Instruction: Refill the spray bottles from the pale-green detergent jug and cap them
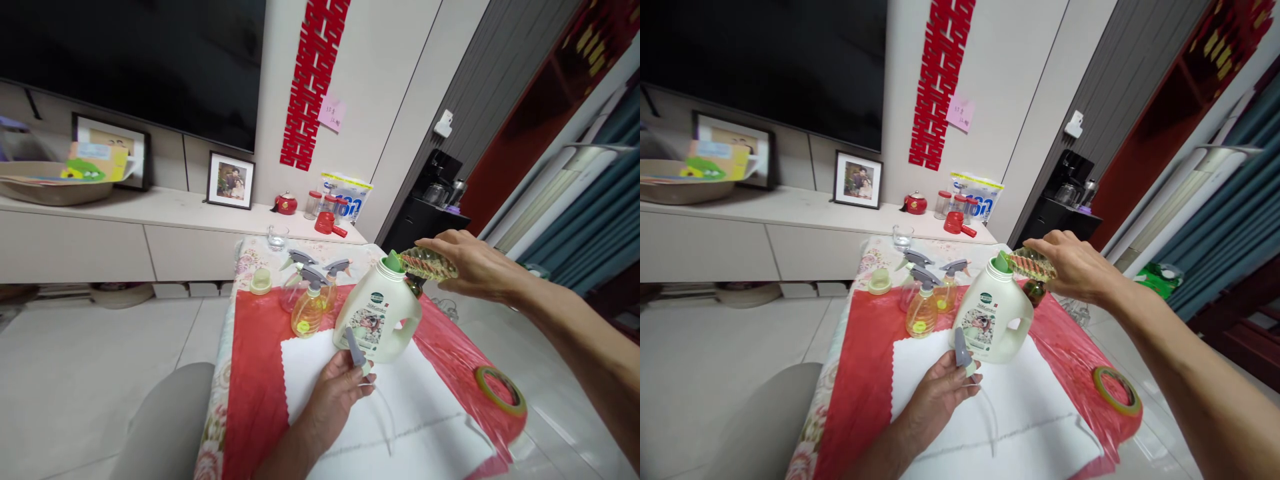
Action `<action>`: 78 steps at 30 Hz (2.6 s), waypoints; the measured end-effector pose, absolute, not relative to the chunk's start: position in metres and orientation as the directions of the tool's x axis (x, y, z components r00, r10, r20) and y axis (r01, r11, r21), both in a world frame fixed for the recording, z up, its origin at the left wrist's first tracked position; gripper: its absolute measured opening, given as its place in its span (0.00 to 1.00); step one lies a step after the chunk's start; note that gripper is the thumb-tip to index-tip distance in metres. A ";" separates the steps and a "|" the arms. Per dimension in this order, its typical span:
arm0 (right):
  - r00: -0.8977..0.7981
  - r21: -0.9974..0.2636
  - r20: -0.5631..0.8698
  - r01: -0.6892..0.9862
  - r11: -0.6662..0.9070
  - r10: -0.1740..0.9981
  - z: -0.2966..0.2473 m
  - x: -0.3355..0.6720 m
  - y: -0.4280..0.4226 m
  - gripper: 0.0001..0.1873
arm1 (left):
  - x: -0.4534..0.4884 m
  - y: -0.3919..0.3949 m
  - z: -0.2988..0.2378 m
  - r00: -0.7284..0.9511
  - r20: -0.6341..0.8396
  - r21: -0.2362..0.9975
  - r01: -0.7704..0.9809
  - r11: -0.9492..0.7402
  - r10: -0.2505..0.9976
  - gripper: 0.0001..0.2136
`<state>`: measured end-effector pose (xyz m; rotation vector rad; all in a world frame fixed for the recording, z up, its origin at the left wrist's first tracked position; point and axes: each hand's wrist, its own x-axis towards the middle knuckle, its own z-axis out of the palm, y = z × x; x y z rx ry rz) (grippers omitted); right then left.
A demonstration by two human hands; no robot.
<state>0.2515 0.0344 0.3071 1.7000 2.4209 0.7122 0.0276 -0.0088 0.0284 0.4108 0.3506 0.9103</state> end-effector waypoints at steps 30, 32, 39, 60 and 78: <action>-0.450 0.664 0.147 0.705 0.250 0.881 0.323 0.226 0.045 0.35 | 0.027 -0.010 0.029 0.579 -0.124 0.469 -0.682 0.562 0.806 0.20; -0.468 0.666 0.151 0.699 0.260 0.871 0.324 0.224 0.046 0.33 | 0.027 -0.010 0.029 0.581 -0.123 0.462 -0.684 0.565 0.805 0.21; -0.504 0.739 0.147 0.628 0.245 0.851 0.325 0.214 0.043 0.32 | 0.028 -0.010 0.029 0.581 -0.121 0.461 -0.685 0.564 0.805 0.20; -0.414 0.689 0.402 0.724 0.027 0.817 0.310 0.225 0.009 0.31 | 0.025 -0.007 0.029 0.555 -0.088 0.435 -0.726 0.533 0.827 0.21; 0.142 -0.426 0.127 0.902 -0.076 0.982 0.086 0.273 -0.121 0.39 | 0.006 0.015 0.047 0.232 -0.056 0.330 -0.914 0.237 0.971 0.17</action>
